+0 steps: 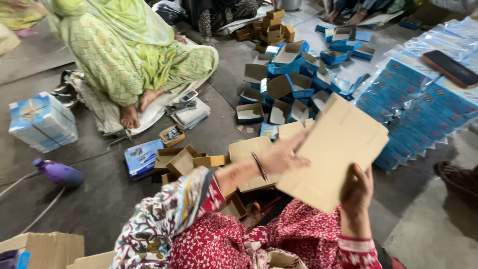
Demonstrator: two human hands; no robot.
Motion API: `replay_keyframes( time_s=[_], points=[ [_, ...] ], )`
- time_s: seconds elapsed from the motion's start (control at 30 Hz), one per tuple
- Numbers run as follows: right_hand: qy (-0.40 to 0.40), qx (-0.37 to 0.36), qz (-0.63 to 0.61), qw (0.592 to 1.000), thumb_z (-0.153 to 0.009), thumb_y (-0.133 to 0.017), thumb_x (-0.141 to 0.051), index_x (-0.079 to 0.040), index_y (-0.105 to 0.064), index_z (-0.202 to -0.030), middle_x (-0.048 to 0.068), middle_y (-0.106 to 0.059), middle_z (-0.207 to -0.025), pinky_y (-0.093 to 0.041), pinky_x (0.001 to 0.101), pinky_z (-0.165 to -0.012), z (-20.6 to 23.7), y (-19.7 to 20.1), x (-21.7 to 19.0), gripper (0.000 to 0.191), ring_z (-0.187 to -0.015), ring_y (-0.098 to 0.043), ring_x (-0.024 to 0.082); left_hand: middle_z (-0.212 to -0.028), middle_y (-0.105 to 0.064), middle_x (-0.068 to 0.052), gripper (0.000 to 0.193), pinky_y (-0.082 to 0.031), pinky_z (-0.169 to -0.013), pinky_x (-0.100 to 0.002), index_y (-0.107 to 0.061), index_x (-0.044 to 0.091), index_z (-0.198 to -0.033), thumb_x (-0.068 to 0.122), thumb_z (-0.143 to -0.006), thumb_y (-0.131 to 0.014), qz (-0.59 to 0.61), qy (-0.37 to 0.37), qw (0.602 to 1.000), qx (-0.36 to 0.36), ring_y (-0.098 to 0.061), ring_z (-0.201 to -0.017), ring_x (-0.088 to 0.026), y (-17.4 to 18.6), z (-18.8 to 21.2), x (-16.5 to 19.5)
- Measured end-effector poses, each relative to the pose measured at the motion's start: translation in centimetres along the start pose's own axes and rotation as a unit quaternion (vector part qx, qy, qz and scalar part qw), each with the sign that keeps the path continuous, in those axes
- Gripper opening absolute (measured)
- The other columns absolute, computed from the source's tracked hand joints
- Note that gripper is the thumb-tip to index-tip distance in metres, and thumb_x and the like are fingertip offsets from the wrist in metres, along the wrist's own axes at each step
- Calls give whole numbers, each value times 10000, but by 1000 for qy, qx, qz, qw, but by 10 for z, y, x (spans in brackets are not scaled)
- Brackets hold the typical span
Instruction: The person sits on the floor and folds flat cardboard pieces into small rectangular boxes by hand. They repeatedly fold the side flaps and tuck them to form the box shape, then place the finished boxes into a stack.
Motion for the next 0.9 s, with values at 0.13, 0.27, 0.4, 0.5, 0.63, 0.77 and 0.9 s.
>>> replay_keyframes(
  time_s=[0.13, 0.27, 0.4, 0.5, 0.63, 0.77, 0.9],
  points=[
    [-90, 1, -33, 995, -951, -551, -128, -45, -404, -1587, 162, -602, -1440, -567, 411, -1001, 53, 13, -6, 658, -1247, -646, 285, -1603, -347, -286, 1061, -430, -1169, -501, 60, 108, -1670, 585, -982, -592, -13, -33, 995, -90, -541, -1379, -358, -13, 28, 43],
    [-197, -59, -124, 971, -993, -601, -153, -14, -390, -1637, 239, -595, -1439, -567, 500, -940, 79, 16, -8, 692, -1198, -640, 375, -1594, -445, -227, 1075, -513, -1112, -482, 59, 236, -1688, 729, -937, -531, 67, -46, 987, 135, -580, -1360, -320, 25, 33, 76],
    [-174, -48, -36, 983, -941, -629, -164, -1, -406, -1632, 237, -592, -1436, -558, 464, -955, 72, 20, -6, 744, -1197, -643, 367, -1595, -470, -225, 977, -513, -1133, -488, -71, 245, -1697, 633, -980, -608, 126, -78, 964, 222, -554, -1379, -334, 47, 45, 91],
    [-139, -73, -2, 988, -913, -655, -136, 42, -424, -1565, 226, -603, -1419, -547, 428, -1003, 58, 20, 1, 714, -1208, -642, 344, -1625, -404, -166, 902, -458, -1164, -466, -129, 243, -1692, 520, -990, -623, 148, -81, 973, 158, -472, -1462, -298, 36, 46, 91],
    [-103, -88, 128, 983, -841, -677, -65, -3, -424, -1571, 150, -600, -1401, -504, 375, -1004, 46, 10, 13, 775, -1223, -596, 278, -1551, -488, -129, 604, -420, -1183, -412, -361, 181, -1560, 318, -1028, -610, 119, -83, 985, 92, -456, -1452, -237, 24, 48, 78],
    [-105, -61, 179, 976, -777, -682, -37, -62, -396, -1585, 132, -574, -1407, -496, 392, -971, 54, -16, 7, 857, -1222, -579, 268, -1504, -572, -62, 350, -476, -1153, -347, -492, 112, -1489, 176, -1146, -512, 178, -126, 969, 113, -575, -1388, -156, 29, 47, 63],
    [-89, -103, 103, 985, -683, -707, -46, -112, -305, -1645, 135, -527, -1477, -477, 446, -1036, 72, -58, -21, 1045, -1305, -547, 299, -1355, -678, -67, 479, -478, -1153, -313, -424, 160, -1569, 60, -1112, -527, 247, -72, 962, 93, -608, -1290, -127, 24, 47, 50]
  ],
)
Point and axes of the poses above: each hand's wrist, its own z-axis away from the middle knuckle, its own y-axis out of the back of the hand, x = y × z, the point moved 2 cm from there along -z, towards the middle knuckle
